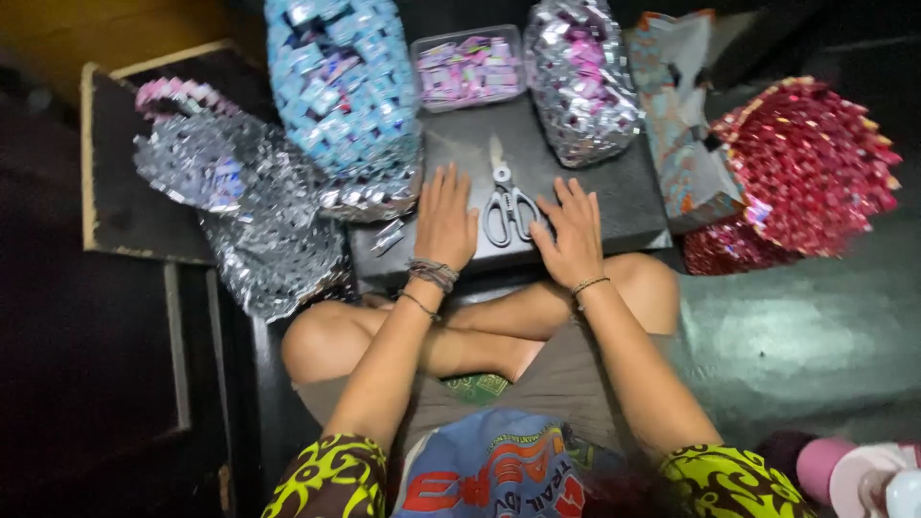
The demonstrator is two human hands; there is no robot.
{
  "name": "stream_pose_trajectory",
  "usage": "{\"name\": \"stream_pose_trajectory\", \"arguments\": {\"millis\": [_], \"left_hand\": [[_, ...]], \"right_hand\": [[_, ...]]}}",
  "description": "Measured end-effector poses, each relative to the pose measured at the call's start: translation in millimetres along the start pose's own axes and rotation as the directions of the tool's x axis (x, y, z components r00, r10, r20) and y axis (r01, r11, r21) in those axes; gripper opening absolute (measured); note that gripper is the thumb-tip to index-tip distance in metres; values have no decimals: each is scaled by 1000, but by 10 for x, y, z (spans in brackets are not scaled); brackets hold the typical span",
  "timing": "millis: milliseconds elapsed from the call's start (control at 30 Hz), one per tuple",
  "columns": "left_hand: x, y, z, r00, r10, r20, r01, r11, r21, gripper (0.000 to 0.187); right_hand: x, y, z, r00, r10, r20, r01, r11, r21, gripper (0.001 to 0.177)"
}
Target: Sorting small detergent or shampoo packets into different woven baskets based on their type/color.
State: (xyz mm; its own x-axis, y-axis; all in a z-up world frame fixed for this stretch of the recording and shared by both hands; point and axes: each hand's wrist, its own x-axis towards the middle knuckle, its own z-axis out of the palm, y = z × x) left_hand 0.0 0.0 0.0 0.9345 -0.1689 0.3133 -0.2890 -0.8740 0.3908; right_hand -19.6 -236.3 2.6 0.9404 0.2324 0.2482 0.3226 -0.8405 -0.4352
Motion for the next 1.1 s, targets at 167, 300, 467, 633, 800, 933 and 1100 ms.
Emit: {"name": "stream_pose_trajectory", "arguments": {"millis": [167, 300, 467, 633, 800, 933, 1100], "left_hand": [[-12, 28, -40, 1000, -2, 20, 2, 1000, -24, 48], [13, 64, -54, 997, 64, -44, -68, 994, -87, 48], [370, 749, 146, 937, 299, -181, -334, 917, -218, 43], [689, 1839, 583, 840, 533, -102, -542, 818, -192, 67], [869, 2589, 910, 646, 736, 201, -749, 663, -21, 84], [932, 2703, 1261, 604, 761, 238, -773, 631, -57, 88], [905, 2638, 1424, 523, 840, -148, -849, 497, -179, 36]], "right_hand": [[-176, 287, -184, 998, 63, -4, -63, 998, -10, 56], [-284, 346, -350, 998, 66, -7, -67, 996, -65, 53], [-361, 556, -802, 945, 93, -314, -67, 994, 92, 39], [-735, 1161, -1317, 763, 174, -623, -275, 959, -68, 62], [-1143, 1551, -1406, 902, 209, -379, -339, 885, -318, 43], [-1241, 1349, -1547, 942, 161, -295, -258, 909, -327, 55], [-1408, 1797, -1512, 963, 164, -215, -200, 966, -162, 41]]}}
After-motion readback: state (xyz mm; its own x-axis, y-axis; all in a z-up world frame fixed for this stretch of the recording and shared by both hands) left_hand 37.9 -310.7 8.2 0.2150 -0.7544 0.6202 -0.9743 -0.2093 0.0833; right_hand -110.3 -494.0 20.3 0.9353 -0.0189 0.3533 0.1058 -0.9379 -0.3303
